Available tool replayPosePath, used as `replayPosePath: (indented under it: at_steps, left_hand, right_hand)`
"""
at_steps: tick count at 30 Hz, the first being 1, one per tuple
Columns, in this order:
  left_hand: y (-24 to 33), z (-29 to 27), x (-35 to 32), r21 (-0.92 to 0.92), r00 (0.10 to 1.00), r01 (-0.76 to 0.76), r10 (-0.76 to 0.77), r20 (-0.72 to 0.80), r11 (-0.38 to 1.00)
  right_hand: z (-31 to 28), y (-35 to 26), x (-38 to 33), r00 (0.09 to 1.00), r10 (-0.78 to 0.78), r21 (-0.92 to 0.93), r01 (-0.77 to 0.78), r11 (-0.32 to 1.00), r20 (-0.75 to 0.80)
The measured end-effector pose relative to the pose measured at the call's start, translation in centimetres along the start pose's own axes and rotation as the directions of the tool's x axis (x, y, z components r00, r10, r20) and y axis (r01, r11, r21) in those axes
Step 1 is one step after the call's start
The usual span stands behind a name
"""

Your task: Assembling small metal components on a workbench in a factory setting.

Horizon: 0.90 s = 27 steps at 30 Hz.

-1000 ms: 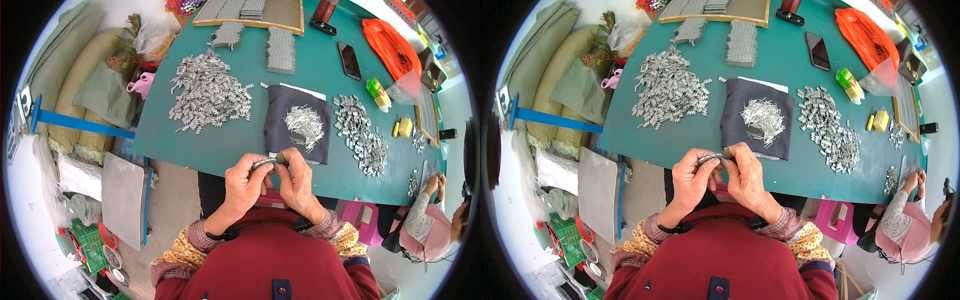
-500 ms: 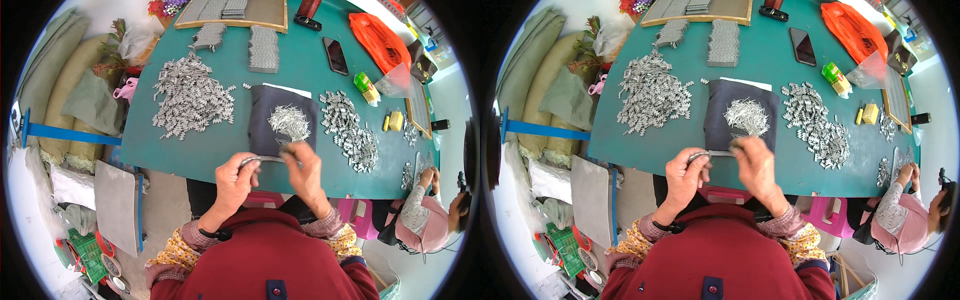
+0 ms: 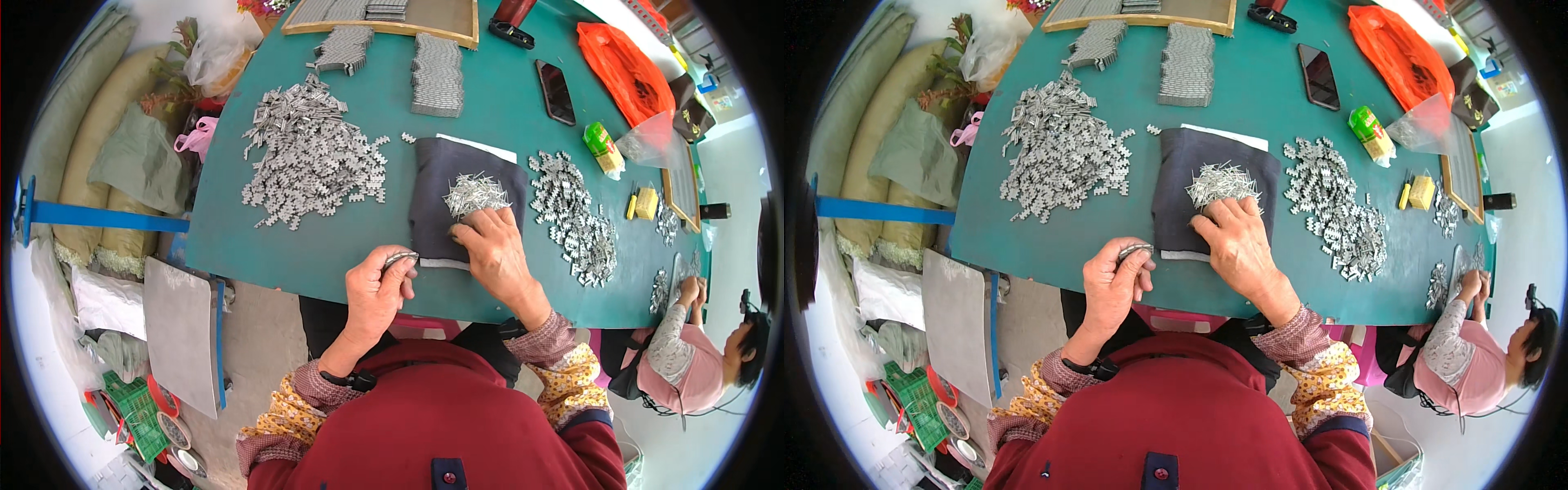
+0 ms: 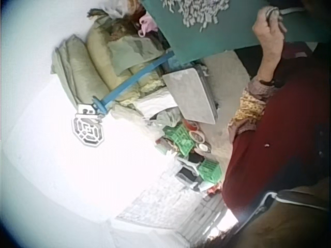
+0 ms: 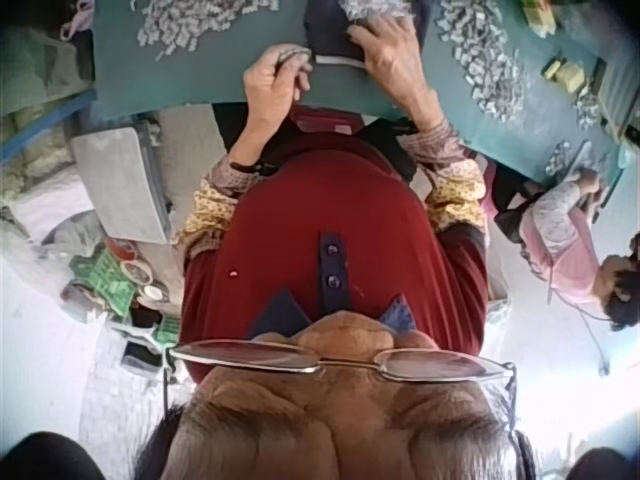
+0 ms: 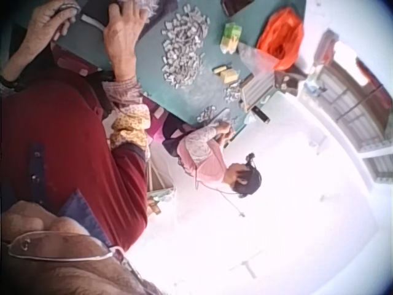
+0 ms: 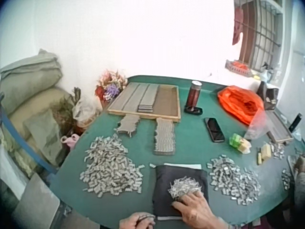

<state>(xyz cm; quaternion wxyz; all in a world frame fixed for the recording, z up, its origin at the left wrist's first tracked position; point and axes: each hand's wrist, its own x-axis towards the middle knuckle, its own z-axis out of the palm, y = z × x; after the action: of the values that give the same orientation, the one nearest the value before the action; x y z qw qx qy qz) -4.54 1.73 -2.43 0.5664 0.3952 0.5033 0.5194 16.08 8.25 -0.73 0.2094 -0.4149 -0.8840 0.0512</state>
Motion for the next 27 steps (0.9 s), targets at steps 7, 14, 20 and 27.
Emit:
replayPosePath:
  at_steps: [7, 14, 20, 27]
  left_hand:
    - [-0.5, 0.6, 0.1, 0.007, 0.999, 0.011, -0.011, 0.036, 1.0]
    - [-0.3, 2.2, 0.1, 0.131, 0.984, -0.141, 0.124, 0.127, 0.981]
    - [-0.4, 2.6, -0.1, 0.204, 0.977, -0.19, 0.163, 0.141, 0.96]
    - [-0.4, 2.8, -0.5, 0.246, 0.972, -0.214, 0.18, 0.151, 0.945]
  right_hand:
    - [-0.4, -0.4, 0.1, 0.989, 0.142, 0.165, -0.133, 0.977, -0.045]
    - [-1.2, -3.0, -0.9, 0.821, 0.501, 0.769, -0.5, 0.397, 0.275]
    - [-1.5, -3.7, -1.3, 0.815, 0.48, 0.759, -0.528, 0.382, 0.326]
    - [-0.5, -4.3, -2.0, 0.809, 0.512, 0.85, -0.463, 0.251, 0.289]
